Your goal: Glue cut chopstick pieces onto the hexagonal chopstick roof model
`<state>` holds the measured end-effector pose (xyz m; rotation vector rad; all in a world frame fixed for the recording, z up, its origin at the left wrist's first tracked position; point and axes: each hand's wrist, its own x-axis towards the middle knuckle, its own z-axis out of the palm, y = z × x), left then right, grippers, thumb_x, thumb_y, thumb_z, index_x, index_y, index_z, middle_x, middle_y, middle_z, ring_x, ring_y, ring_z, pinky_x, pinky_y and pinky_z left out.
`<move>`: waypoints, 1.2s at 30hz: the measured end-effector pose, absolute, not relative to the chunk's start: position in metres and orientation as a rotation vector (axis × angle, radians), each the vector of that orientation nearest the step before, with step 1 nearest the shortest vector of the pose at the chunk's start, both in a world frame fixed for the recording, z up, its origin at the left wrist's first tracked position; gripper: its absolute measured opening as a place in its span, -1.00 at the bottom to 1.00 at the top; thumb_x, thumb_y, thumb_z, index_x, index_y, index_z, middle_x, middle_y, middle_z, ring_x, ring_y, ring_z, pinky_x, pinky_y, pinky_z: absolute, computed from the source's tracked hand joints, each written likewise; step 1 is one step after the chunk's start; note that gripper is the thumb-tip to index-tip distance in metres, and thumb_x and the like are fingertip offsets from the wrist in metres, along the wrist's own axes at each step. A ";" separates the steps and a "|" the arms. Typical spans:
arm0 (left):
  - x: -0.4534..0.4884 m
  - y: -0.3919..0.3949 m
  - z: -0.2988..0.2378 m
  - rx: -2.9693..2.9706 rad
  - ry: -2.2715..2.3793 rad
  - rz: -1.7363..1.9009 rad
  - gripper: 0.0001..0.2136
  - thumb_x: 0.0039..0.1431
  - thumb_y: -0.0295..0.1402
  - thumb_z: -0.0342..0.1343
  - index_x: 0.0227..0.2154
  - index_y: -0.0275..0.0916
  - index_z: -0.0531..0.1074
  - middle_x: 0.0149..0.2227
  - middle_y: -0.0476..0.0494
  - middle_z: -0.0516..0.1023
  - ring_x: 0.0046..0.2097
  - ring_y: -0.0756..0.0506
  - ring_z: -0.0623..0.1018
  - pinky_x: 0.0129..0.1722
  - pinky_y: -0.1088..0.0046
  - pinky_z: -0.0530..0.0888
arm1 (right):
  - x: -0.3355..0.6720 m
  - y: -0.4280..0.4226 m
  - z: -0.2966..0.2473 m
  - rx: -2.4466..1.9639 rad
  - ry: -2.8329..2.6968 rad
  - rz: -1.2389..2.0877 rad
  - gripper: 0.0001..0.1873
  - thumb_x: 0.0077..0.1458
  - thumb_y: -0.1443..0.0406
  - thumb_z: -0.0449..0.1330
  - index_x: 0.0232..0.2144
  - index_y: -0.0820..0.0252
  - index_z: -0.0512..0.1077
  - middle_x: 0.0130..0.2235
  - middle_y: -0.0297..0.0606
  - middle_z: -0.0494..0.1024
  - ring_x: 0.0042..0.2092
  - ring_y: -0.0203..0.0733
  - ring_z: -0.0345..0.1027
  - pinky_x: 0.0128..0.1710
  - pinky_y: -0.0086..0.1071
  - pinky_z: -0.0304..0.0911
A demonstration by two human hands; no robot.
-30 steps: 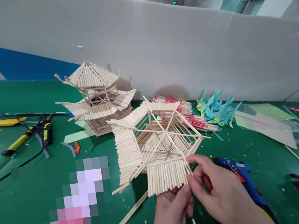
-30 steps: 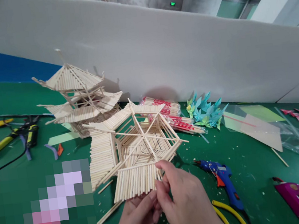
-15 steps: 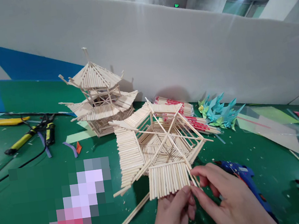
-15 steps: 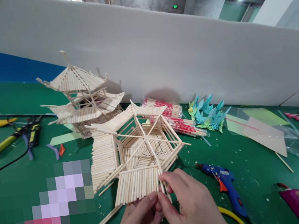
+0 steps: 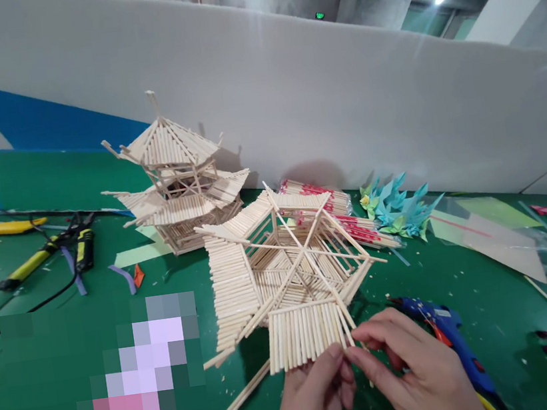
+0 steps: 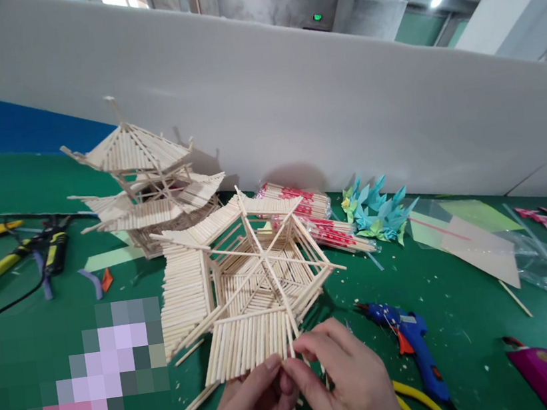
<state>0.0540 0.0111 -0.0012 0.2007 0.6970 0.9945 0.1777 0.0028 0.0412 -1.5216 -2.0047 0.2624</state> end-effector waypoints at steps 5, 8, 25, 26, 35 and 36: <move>0.053 0.012 0.003 0.202 0.711 0.988 -0.83 -0.23 -0.32 0.24 -0.66 -0.34 0.44 -0.67 -0.03 0.35 -0.59 0.06 0.28 -0.61 0.57 0.21 | 0.177 0.004 0.040 -1.543 -1.923 0.338 -0.95 0.00 0.30 0.10 -0.43 0.14 0.36 -0.51 -0.34 0.37 -0.58 -0.36 0.23 -0.65 -0.55 0.19; 0.053 0.011 0.004 0.193 0.734 0.994 -0.83 -0.28 -0.32 0.27 -0.67 -0.32 0.44 -0.69 -0.01 0.35 -0.60 0.06 0.28 -0.62 0.58 0.20 | 0.176 0.004 0.037 -1.606 -1.878 0.390 -0.92 0.00 0.25 0.10 -0.44 0.14 0.33 -0.53 -0.36 0.35 -0.61 -0.36 0.21 -0.67 -0.54 0.18; 0.051 0.006 0.013 0.112 0.748 1.000 -0.90 -0.13 -0.46 0.16 -0.65 -0.36 0.41 -0.66 -0.04 0.38 -0.56 0.06 0.33 -0.54 0.55 0.28 | 0.175 0.008 0.041 -1.600 -1.388 1.117 -0.73 -0.09 0.20 0.19 -0.42 0.15 0.15 -0.53 -0.49 0.15 -0.50 -0.38 0.08 -0.54 -0.51 0.08; 0.051 0.006 0.015 0.100 0.750 1.005 -0.91 -0.12 -0.47 0.15 -0.64 -0.36 0.41 -0.65 -0.04 0.38 -0.55 0.06 0.33 -0.53 0.55 0.29 | 0.176 0.008 0.041 -1.568 -1.370 1.152 -0.71 -0.10 0.19 0.19 -0.41 0.15 0.14 -0.52 -0.49 0.15 -0.50 -0.38 0.07 -0.53 -0.51 0.07; 0.053 0.007 0.022 0.158 0.777 1.009 -0.93 -0.14 -0.46 0.14 -0.58 -0.39 0.47 -0.61 -0.07 0.41 -0.53 0.06 0.31 -0.55 0.56 0.27 | 0.179 0.002 0.030 -1.442 -1.240 1.184 -0.72 -0.04 0.09 0.09 -0.39 0.16 0.19 -0.49 -0.41 0.20 -0.46 -0.32 0.13 -0.49 -0.46 0.12; 0.054 0.007 0.023 0.168 0.785 1.003 -0.92 -0.15 -0.46 0.15 -0.58 -0.39 0.47 -0.61 -0.07 0.40 -0.53 0.06 0.31 -0.54 0.56 0.27 | 0.179 0.002 0.030 -1.438 -1.228 1.169 -0.73 -0.04 0.10 0.09 -0.39 0.16 0.20 -0.50 -0.41 0.20 -0.47 -0.33 0.13 -0.50 -0.47 0.12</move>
